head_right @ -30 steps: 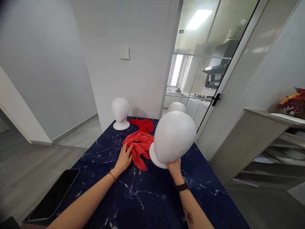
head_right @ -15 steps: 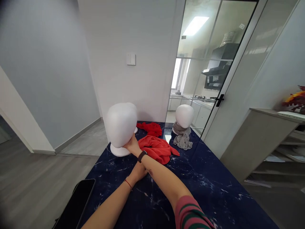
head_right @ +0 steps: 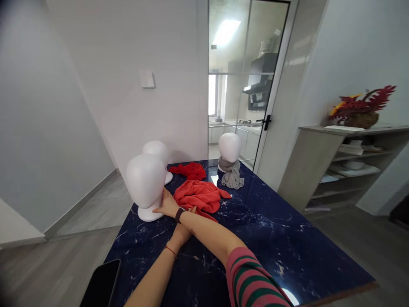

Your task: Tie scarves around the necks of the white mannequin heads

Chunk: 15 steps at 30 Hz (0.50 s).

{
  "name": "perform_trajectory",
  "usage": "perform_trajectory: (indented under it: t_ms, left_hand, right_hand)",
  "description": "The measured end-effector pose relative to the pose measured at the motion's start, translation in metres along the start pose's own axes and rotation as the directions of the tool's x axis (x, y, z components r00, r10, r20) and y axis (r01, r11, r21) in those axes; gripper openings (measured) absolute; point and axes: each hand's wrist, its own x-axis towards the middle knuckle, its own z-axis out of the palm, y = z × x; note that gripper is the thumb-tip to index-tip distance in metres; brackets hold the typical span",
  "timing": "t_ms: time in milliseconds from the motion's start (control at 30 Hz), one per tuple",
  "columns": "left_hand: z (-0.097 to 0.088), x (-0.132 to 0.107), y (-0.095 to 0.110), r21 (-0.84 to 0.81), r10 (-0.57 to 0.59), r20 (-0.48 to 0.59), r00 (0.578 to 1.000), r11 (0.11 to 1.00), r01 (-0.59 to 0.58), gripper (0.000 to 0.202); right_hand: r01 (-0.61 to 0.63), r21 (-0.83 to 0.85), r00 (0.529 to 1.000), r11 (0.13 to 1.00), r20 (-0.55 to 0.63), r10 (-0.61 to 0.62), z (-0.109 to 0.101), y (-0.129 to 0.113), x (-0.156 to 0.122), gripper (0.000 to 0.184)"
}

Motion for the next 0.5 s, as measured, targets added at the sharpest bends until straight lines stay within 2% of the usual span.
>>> perform_trajectory:
  t_ms: [100,167,233,333,400,500]
  left_hand:
    - [-0.014,0.002,0.002,-0.065,-0.082,-0.036,0.996,0.995,0.08,0.044]
    - [-0.026,0.003,0.006,-0.086,-0.112,-0.061,0.992,0.991,0.107,0.043]
    - [-0.036,0.002,0.012,-0.112,-0.14,-0.074,0.987,0.985,0.131,0.045]
    - [-0.045,0.003,0.021,-0.124,-0.143,-0.057,0.988,0.983,0.135,0.049]
    - [-0.045,0.007,0.026,-0.122,-0.095,-0.034,0.995,0.988,0.09,0.046]
    - [-0.039,0.02,0.031,-0.094,-0.069,-0.015,0.998,0.993,0.067,0.04]
  right_hand:
    - [0.038,-0.107,0.999,0.993,-0.004,-0.039,-0.031,-0.009,-0.016,0.081]
    - [0.077,-0.142,0.994,0.987,-0.068,-0.088,-0.062,-0.006,-0.032,0.066]
    - [0.085,-0.189,0.979,0.978,-0.164,-0.117,-0.099,0.007,-0.052,0.058]
    - [-0.049,-0.326,0.963,0.944,-0.267,-0.042,-0.161,0.047,-0.084,0.051]
    - [-0.178,-0.397,0.944,0.9,-0.327,0.043,-0.203,0.083,-0.103,0.048]
    - [-0.385,-0.46,0.876,0.8,-0.454,0.161,-0.258,0.136,-0.12,0.055]
